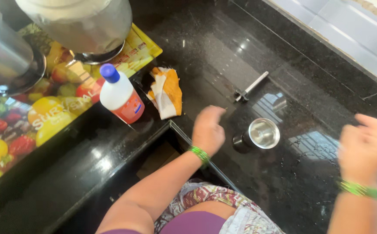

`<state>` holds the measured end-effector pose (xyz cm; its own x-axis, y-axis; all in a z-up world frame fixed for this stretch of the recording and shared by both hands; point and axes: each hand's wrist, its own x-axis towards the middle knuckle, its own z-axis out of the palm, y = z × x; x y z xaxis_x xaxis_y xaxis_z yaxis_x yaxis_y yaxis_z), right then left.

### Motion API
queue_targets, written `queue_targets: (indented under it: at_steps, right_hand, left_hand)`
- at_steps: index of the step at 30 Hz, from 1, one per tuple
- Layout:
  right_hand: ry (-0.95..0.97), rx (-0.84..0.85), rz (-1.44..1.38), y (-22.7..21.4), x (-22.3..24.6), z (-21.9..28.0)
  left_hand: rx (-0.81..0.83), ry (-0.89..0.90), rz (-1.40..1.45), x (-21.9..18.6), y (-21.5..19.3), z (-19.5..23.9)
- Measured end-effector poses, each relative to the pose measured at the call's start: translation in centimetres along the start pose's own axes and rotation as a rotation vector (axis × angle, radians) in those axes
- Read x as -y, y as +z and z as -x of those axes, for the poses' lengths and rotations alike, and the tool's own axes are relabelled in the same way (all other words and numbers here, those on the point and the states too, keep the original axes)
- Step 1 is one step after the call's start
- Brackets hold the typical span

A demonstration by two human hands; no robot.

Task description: The person wipes a black kitchen countertop and a glass stovetop with a cloth. They remove a metal grate from the burner, wipe around it, and then replace it. The person also moves a red basin of utensils and a small metal bowl while continuing to wipe the countertop.

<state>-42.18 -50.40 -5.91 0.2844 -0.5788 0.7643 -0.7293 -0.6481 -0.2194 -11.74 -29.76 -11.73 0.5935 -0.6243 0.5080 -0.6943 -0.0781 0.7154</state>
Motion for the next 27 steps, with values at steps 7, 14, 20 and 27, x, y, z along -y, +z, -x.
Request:
queue_targets:
  at_steps: [7,14,20,27]
  right_hand:
    - [0.037,1.063,0.101,14.4,22.1,-7.5]
    - [0.108,1.151,0.368,25.1,23.3,-5.3]
    - [0.152,1.174,0.322,25.0,21.8,-4.6]
    - [0.851,0.848,-0.862,18.3,24.3,-7.2]
  left_hand:
    - [-0.092,-0.414,-0.657,8.6,-4.7,-4.2]
    - [0.052,-0.774,-0.244,13.6,-6.7,-4.8]
    - [-0.026,-0.658,-0.086,16.4,-7.2,-5.6]
    - [-0.112,-0.556,0.977,13.6,-4.2,-10.3]
